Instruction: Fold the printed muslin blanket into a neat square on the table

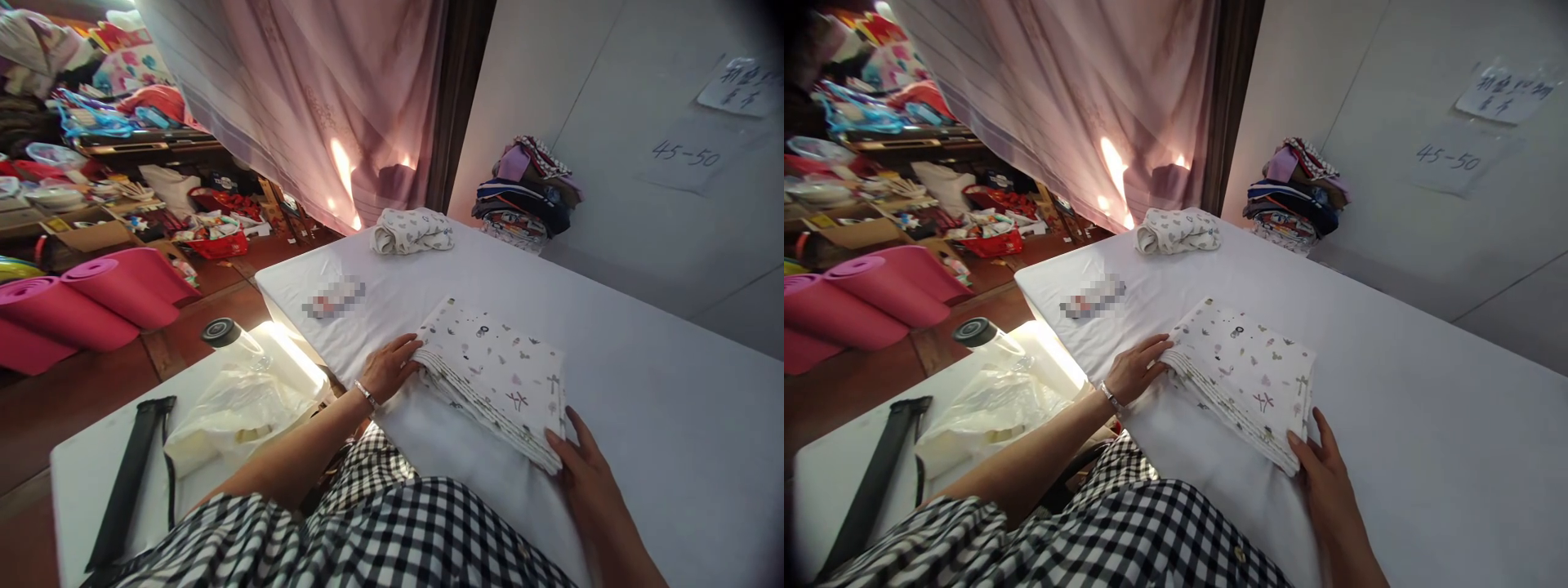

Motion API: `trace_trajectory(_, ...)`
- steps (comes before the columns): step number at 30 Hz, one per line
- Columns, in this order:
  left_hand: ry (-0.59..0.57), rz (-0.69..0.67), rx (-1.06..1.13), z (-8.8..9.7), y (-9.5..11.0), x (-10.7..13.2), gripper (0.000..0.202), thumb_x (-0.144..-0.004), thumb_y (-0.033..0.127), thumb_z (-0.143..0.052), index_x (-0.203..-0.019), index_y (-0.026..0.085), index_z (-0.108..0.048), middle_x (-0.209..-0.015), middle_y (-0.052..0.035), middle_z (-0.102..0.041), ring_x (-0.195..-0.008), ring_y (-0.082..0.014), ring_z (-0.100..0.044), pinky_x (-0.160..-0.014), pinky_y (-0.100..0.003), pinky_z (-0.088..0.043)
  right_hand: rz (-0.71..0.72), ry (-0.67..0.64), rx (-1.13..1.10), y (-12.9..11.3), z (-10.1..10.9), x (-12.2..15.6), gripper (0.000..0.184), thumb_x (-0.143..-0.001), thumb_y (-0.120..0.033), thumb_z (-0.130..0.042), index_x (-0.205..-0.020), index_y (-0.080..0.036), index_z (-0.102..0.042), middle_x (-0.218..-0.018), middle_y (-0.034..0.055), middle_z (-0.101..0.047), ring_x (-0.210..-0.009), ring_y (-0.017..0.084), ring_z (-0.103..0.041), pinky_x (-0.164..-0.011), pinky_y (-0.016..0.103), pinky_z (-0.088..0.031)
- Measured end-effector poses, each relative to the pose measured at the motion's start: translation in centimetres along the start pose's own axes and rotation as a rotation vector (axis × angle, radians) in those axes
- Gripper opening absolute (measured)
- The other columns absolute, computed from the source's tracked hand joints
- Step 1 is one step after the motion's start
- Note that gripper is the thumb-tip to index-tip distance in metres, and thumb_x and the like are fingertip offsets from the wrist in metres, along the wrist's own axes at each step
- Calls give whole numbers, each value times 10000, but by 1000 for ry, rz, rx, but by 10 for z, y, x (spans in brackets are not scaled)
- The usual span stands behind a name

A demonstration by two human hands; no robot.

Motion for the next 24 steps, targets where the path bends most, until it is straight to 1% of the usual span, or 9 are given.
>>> trace_trajectory(4,-64,-44,-37,1,-2,3,416,-839,353,-460,-1248,275,-452,-1344,-19,-430,-1124,-200,-504,-947,-341,-414,2,-16,17,0,2,-1,927,-611,-444,-722,-1389,-295,-240,-1044,48,-648,-893,255,-623,-842,402,-478)
trace_trajectory(7,-81,-23,-3,1,2,5,496,-784,304,-523,-1270,281,-426,-1362,-22,-402,-1129,-208,-498,-958,-339,-407,-2,-14,32,0,2,-1,938,-607,-440,-724,-1392,-288,-235,-1071,50,-640,-897,262,-621,-817,398,-494)
trace_trajectory(9,-65,25,27,-1,7,5,564,-731,266,-563,-1276,281,-418,-1368,-22,-390,-1139,-216,-487,-972,-344,-397,3,-18,28,0,2,-1,941,-606,-439,-724,-1393,-291,-231,-1076,45,-639,-905,260,-620,-816,392,-496)
trace_trajectory(11,-24,78,64,-6,11,3,622,-695,249,-588,-1288,269,-402,-1374,-27,-376,-1171,-225,-453,-999,-349,-372,8,-22,23,0,2,-1,941,-607,-442,-722,-1394,-294,-227,-1074,41,-640,-908,256,-619,-826,390,-492)
trace_trajectory(14,43,148,97,-16,15,-1,690,-670,205,-594,-1315,243,-353,-1387,-40,-350,-1216,-232,-398,-1025,-353,-339,6,-12,13,-1,0,1,932,-609,-445,-722,-1390,-301,-235,-1059,40,-646,-904,252,-621,-835,388,-486)
trace_trajectory(17,55,179,86,-22,16,-4,703,-665,178,-588,-1320,224,-335,-1384,-56,-349,-1214,-243,-394,-1016,-361,-341,-3,-4,0,-3,-2,3,918,-607,-447,-725,-1382,-314,-251,-1021,38,-657,-890,249,-626,-832,384,-486)
trace_trajectory(20,33,135,83,-22,12,-5,691,-667,186,-584,-1314,199,-340,-1365,-73,-371,-1210,-239,-395,-1022,-358,-331,2,7,4,-4,-3,4,932,-598,-452,-729,-1384,-298,-253,-1001,47,-660,-871,253,-631,-828,390,-485)
trace_trajectory(24,-42,26,116,-13,3,-5,684,-660,107,-515,-1315,192,-337,-1352,-65,-387,-1220,-198,-388,-1045,-330,-313,15,-4,12,-4,-2,3,931,-606,-449,-723,-1388,-290,-243,-992,48,-663,-858,256,-633,-819,401,-487)
Point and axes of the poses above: each hand's wrist, its own x-axis away from the middle knuckle, its own z-axis out of the back of the hand, y = z × x, the point moved 1 cm from there along -x, towards the middle knuckle
